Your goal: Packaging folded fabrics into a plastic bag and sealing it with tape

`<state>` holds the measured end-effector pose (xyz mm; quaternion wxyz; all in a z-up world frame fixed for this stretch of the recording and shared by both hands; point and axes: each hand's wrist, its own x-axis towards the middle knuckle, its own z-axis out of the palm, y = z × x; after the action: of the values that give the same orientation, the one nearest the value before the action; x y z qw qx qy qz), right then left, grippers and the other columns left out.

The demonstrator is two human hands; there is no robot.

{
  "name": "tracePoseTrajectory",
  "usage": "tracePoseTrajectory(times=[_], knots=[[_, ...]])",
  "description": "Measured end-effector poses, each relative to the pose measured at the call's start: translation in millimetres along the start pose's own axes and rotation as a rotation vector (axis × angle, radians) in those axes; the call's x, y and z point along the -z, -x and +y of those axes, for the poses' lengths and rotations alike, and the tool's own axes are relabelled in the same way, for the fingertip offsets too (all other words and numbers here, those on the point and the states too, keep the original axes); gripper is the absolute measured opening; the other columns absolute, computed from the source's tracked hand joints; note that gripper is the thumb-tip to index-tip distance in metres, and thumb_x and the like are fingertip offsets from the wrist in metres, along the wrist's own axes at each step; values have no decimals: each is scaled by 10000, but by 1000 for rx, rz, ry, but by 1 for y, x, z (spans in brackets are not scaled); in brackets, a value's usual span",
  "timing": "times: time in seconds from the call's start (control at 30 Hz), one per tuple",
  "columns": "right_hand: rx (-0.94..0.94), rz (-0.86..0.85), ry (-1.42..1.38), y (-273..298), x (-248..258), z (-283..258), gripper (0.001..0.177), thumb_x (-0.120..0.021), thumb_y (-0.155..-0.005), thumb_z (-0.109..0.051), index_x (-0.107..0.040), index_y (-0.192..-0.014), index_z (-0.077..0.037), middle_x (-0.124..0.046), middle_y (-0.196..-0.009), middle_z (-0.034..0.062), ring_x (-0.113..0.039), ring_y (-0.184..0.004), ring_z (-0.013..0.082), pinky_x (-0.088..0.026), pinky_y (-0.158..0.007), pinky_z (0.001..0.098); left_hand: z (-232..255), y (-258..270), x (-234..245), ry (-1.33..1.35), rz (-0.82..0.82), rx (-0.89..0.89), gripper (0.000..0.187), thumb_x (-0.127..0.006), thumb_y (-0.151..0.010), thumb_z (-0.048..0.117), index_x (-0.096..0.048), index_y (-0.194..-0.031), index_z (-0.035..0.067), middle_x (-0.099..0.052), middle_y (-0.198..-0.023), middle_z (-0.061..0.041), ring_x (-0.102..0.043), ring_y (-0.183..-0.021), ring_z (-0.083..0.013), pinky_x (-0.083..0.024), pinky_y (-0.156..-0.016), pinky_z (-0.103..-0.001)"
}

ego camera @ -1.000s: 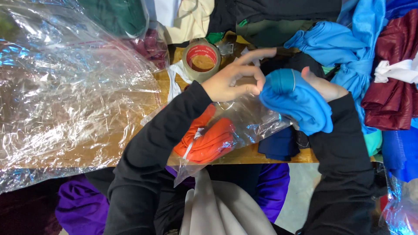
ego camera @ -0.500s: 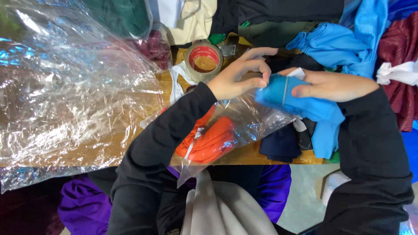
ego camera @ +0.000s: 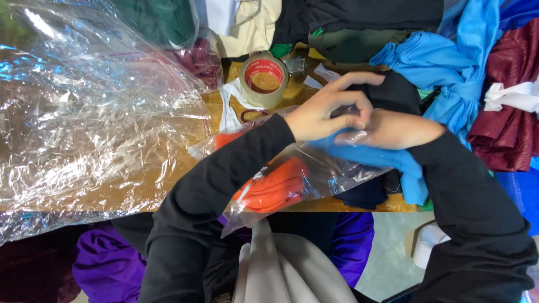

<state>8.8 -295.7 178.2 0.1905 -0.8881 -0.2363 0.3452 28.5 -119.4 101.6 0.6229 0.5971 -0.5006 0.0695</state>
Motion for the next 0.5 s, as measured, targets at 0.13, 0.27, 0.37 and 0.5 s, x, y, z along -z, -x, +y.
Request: tracePoseTrajectory(times=[0.13, 0.27, 0.37, 0.5], knots=[[217, 145, 109, -50, -53, -1, 749, -677, -852, -581, -667, -1254, 51, -624, -1274, 309, -629, -1137, 490, -498, -1009, 566, 18, -9, -3, 58, 18, 6, 216, -641, -1064, 412, -711, -1026, 212, -444, -1544, -48, -476, -1460, -369, -288, -1224, -699], [743, 454, 376, -76, -71, 52, 856, -774, -707, -687, -668, -1301, -80, -629, -1213, 140, -594, -1191, 374, -497, -1022, 503, 59, 11, 23, -340, 69, 137, 331, -614, -1042, 466, -636, -1210, 181, -499, -1436, -133, -520, -1350, -462, -353, -995, -758], [884, 488, 421, -76, -78, 64, 879, -748, -697, -721, -638, -1329, -121, -597, -1255, 129, -579, -1207, 394, -497, -1001, 510, 94, 72, 51, -709, 196, 255, 410, -654, -993, 419, -597, -1263, 115, -660, -1178, -126, -685, -1104, -387, -570, -874, -549], [877, 438, 520, -59, -69, 20, 682, -594, -898, -613, -624, -1339, -94, -609, -1369, 134, -613, -1179, 393, -486, -966, 493, 93, 170, 77, -1231, 9, 876, 485, -647, -923, 576, -628, -1126, 136, -712, -1018, -95, -718, -993, -390, -563, -837, -546]])
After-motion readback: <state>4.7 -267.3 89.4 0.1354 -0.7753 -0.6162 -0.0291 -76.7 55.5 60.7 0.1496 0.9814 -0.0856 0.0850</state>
